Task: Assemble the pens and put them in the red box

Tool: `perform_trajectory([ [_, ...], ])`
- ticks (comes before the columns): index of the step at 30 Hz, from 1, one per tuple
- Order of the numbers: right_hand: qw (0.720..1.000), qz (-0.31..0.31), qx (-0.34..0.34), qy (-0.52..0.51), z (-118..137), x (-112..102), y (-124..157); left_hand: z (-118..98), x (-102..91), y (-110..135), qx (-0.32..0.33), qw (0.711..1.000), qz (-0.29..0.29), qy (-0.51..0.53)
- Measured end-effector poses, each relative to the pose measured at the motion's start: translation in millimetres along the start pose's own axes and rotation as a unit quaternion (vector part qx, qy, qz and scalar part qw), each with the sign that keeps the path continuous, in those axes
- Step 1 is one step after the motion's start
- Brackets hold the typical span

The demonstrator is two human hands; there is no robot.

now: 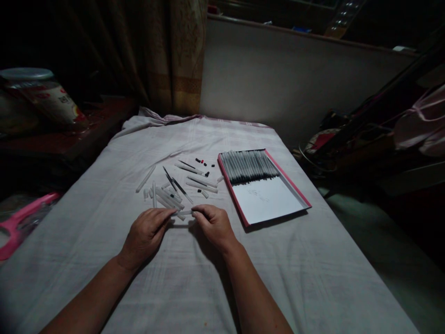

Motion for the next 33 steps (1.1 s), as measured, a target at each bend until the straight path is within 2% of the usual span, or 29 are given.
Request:
perform_trajectory([
  [3, 0.997, 0.053, -0.017, 0.058, -2.7, -2.6, 2.2, -0.2, -0.2, 0.1, 0.012, 1.0, 0.009, -0.002],
  [6, 0.996, 0.077, 0.001, 0.043, -2.9, -3.7, 4.5, -0.1, 0.3, 0.3, 0.013, 1.0, 0.009, -0.001],
  [9, 0.997, 0.068, -0.001, 0.024, -0.4, -3.7, 5.3, 0.9, 1.1, 0.7, 0.01, 1.0, 0.008, -0.001],
  [12, 0.997, 0.058, -0.024, 0.055, 0.7, -4.1, 5.0, 2.1, 2.0, 1.6, 0.015, 1.0, 0.014, -0.006],
  [24, 0.996, 0.081, -0.008, 0.043, -6.9, -7.5, 9.5, -1.0, 0.5, 0.5, 0.012, 1.0, 0.018, -0.011],
  [29, 0.993, 0.08, -0.039, 0.079, -6.6, -8.9, 10.6, -0.8, 0.8, 0.4, 0.013, 1.0, 0.02, -0.011],
  [33, 0.992, 0.086, -0.036, 0.09, -3.8, -9.5, 10.0, -0.1, 1.4, 0.6, 0.011, 1.0, 0.022, -0.014],
])
Point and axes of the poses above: each hand's wrist, its own y-axis away from the middle knuckle, its own x-axis out of the palm, z = x × y, the point moved 1 cm from there along -y, towards the middle knuckle, and after that the axes turned 14 degrees about -x, right-handed, at the moved point
